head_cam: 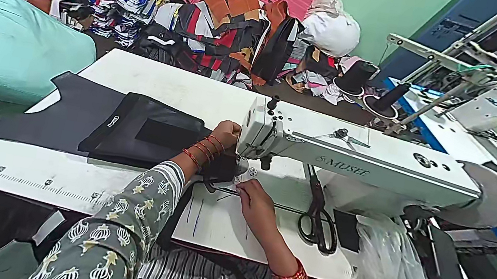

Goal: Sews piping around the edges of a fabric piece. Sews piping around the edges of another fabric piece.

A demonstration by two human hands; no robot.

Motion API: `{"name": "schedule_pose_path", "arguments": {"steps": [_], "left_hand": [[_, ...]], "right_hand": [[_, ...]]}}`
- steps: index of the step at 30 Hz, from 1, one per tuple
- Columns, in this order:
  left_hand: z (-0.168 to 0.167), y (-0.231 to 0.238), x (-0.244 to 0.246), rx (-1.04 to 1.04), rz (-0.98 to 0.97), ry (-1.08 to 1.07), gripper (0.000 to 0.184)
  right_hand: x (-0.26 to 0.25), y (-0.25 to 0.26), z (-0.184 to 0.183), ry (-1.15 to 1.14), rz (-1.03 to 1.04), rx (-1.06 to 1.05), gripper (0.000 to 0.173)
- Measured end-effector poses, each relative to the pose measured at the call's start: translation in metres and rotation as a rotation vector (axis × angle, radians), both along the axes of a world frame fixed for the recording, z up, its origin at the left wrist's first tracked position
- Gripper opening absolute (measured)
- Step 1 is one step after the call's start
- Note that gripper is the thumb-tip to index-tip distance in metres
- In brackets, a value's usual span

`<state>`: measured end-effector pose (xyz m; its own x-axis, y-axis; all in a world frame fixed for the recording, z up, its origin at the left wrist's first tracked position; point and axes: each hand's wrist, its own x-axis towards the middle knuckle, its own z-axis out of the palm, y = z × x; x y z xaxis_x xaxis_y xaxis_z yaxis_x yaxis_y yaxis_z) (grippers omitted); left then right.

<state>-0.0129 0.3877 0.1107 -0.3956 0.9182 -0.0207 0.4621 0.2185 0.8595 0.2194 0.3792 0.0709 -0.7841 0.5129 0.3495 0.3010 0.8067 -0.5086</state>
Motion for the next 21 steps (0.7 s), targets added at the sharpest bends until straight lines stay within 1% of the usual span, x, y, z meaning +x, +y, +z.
{"name": "schedule_pose_path", "arguments": {"steps": [2,5,7,8,9,11,12,13,14,15,17,19,21], "left_hand": [[-0.005,0.002,-0.005,0.014,0.182,-0.067,0.026],[0.010,0.006,-0.026,-0.119,0.391,-0.138,0.038],[0.014,0.012,-0.047,-0.141,0.506,-0.259,0.036],[0.015,0.013,-0.055,-0.108,0.586,-0.312,0.035],[0.019,0.013,-0.061,-0.069,0.675,-0.328,0.041],[0.032,0.005,-0.071,0.006,0.846,-0.289,0.070],[0.038,0.001,-0.074,0.031,0.924,-0.251,0.080],[0.044,-0.005,-0.075,0.039,0.968,-0.181,0.085],[0.048,-0.014,-0.074,0.055,0.953,-0.095,0.087],[0.048,-0.026,-0.070,0.095,0.873,-0.001,0.087],[0.036,-0.052,-0.057,0.178,0.611,0.200,0.082],[0.016,-0.073,-0.037,0.140,0.297,0.402,0.066],[0.004,-0.083,-0.008,-0.014,-0.012,0.485,0.044]], "right_hand": [[0.000,0.000,-0.001,0.006,0.003,-0.008,0.016],[0.000,0.001,-0.001,-0.004,0.003,-0.013,0.017],[0.000,0.001,-0.001,-0.014,0.001,-0.015,0.017],[0.000,0.001,-0.001,-0.017,0.000,-0.014,0.017],[0.000,0.001,0.000,-0.019,-0.001,-0.013,0.017],[0.000,0.001,0.000,-0.019,0.002,-0.017,0.017],[0.000,0.001,0.000,-0.013,0.004,-0.016,0.017],[0.000,0.001,0.000,-0.007,0.006,-0.016,0.017],[0.000,0.001,0.001,-0.011,0.006,-0.022,0.017],[0.000,0.000,0.002,-0.015,0.005,-0.038,0.018],[0.000,0.000,0.003,-0.012,0.008,-0.045,0.018],[0.000,0.000,0.002,0.001,0.013,-0.049,0.018],[0.000,0.000,0.003,-0.004,0.014,-0.058,0.018]]}}
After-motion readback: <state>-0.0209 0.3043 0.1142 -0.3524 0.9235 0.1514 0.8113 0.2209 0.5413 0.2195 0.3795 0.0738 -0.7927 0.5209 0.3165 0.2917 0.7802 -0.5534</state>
